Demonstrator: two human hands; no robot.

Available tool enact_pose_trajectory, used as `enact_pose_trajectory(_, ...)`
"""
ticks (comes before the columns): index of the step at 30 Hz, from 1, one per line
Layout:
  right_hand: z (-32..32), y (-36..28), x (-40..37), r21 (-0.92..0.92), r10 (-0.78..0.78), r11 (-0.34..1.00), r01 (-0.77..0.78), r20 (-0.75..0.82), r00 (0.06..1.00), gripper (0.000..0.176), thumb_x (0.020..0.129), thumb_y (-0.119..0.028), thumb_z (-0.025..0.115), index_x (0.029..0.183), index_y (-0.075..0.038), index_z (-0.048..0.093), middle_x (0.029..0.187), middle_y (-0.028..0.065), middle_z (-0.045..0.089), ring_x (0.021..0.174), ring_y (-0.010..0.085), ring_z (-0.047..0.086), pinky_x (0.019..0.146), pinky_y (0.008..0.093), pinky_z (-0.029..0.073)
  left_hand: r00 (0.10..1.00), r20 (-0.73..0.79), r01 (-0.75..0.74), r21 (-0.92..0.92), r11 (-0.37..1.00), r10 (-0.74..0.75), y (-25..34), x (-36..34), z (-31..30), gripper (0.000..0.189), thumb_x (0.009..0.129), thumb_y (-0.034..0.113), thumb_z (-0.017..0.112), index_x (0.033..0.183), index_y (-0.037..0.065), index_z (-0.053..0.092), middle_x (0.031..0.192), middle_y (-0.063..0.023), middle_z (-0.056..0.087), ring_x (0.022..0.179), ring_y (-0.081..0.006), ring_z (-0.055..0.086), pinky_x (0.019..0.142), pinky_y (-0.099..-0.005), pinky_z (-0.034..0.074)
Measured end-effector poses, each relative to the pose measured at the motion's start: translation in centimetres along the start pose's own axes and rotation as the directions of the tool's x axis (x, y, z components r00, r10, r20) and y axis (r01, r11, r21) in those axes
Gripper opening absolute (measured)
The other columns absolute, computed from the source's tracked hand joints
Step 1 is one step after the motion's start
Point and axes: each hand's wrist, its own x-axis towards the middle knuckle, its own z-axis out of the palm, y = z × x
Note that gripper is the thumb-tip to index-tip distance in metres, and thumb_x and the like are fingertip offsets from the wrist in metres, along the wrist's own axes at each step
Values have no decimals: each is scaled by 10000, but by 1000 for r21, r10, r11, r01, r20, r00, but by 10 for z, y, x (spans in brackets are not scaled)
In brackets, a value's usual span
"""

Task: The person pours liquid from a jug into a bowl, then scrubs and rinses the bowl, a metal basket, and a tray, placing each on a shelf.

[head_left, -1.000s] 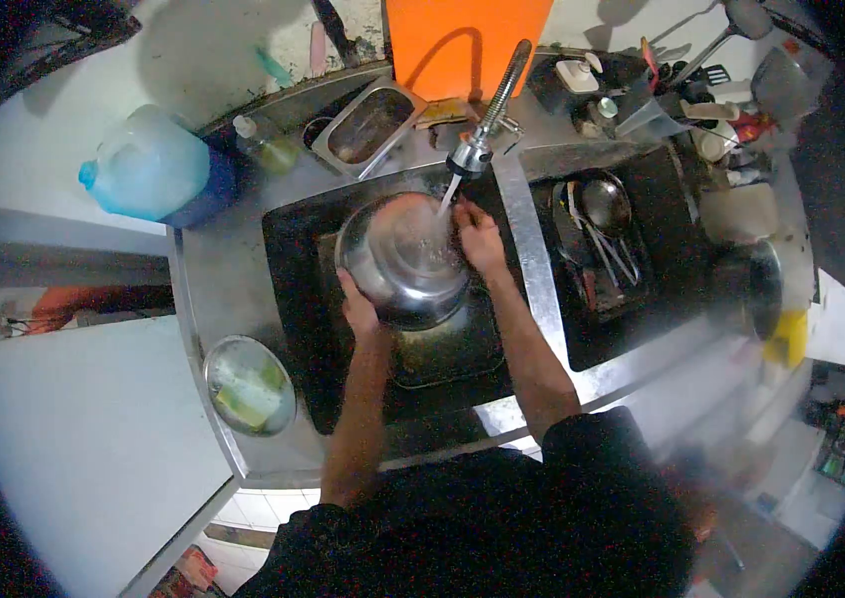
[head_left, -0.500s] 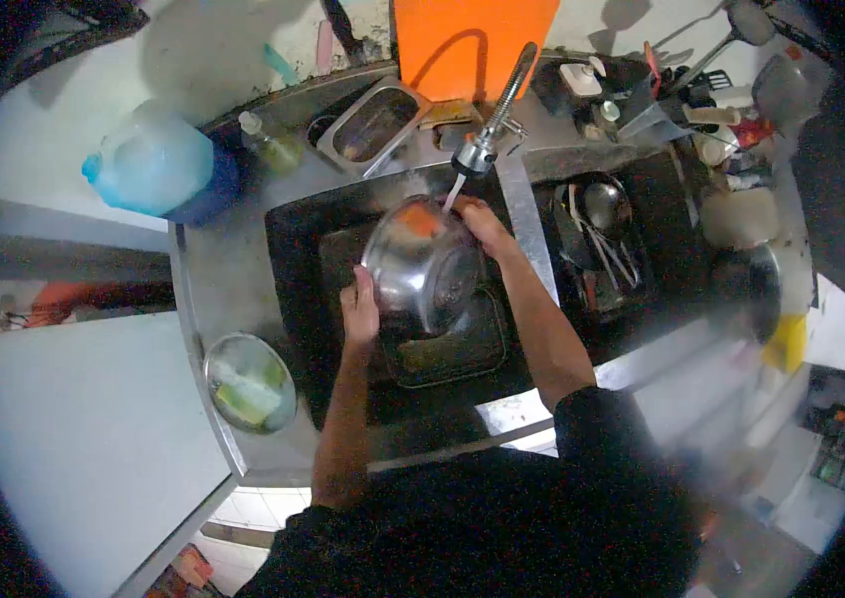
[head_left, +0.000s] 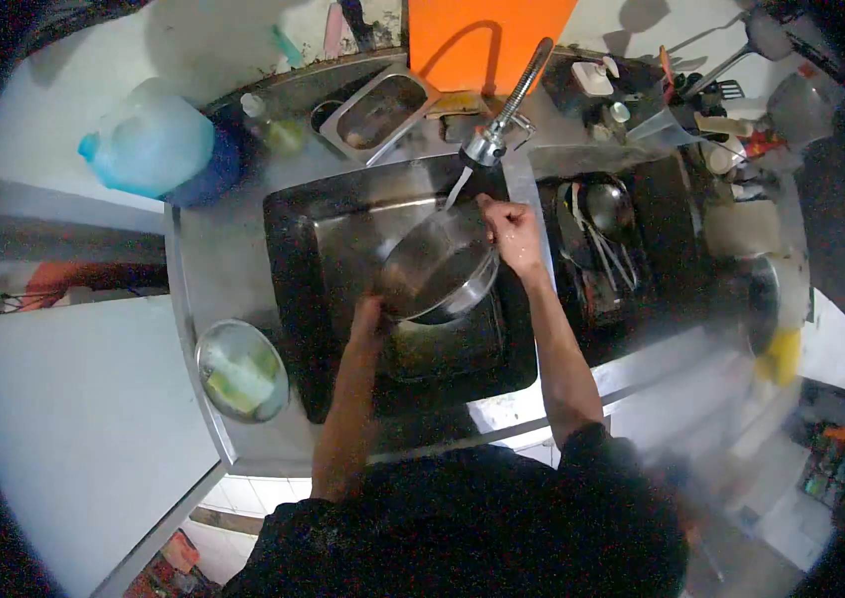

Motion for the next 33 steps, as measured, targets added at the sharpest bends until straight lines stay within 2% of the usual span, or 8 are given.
enact_pose_trajectory(5,22,-70,5,-505,62,863,7,120,991,316,946,-293,567,843,-12,667,700,114,653,603,245,586,632,353,476,886,431,318,-304,898,-168,-61,48,-42,545,865,101,541,1398,127,434,1163,-120,601,1084,-258,595,832,-432,533)
enact_pose_trajectory(10,35,-36,-9,-820,127,363,443,514,848,465,886,-126,553,1326,-25,443,1338,252,444,1204,441,471,1013,464,415,931,154,-305,-166,938,330,1,-28,12,658,824,66,572,1438,143,347,1204,-109,562,1005,-265,620,837,-423,549)
enact_pose_trajectory(13,39,75,-8,-954,-91,282,106,84,992,628,830,-44,627,1373,-10,312,1262,292,491,1119,412,555,923,460,477,923,126,-352,-99,931,363,25,-56,28,694,798,36,573,1438,140,326,1196,-107,551,947,-262,628,813,-400,559)
enact_pose_trajectory(16,64,41,-3,-444,43,885,-138,-216,975,622,788,-34,697,1326,-12,387,1037,227,647,914,348,663,781,425,529,961,19,-277,10,961,277,20,-66,36,650,785,21,565,1397,119,369,1160,-109,561,878,-244,628,747,-365,550)
enact_pose_trajectory(22,101,58,-21,-335,-240,802,494,577,781,233,778,-12,724,993,11,634,904,140,700,845,175,671,782,329,539,912,156,-357,-161,920,381,31,-35,20,538,748,11,561,1279,47,481,967,-64,611,808,-193,601,667,-326,499)
enact_pose_trajectory(26,116,58,10,-209,31,978,-23,35,999,254,801,-83,735,1051,-61,700,999,87,714,966,162,643,854,323,517,935,77,-349,39,936,346,47,-36,11,527,724,21,601,1244,52,516,932,-51,622,822,-182,603,679,-319,490)
enact_pose_trajectory(30,126,-4,-19,-221,-68,935,276,655,753,222,814,-117,730,1027,-59,706,1003,90,707,944,180,651,843,312,510,947,228,-171,-237,956,226,30,-24,9,495,740,35,616,1229,72,546,973,-52,637,831,-160,607,673,-292,487)
enact_pose_trajectory(33,132,12,18,-291,-199,901,323,384,902,216,820,-97,714,1031,-67,685,1007,125,692,911,224,661,834,348,507,925,280,-291,88,953,256,21,-40,13,596,770,46,572,1351,70,445,1042,-60,601,853,-164,591,710,-284,491)
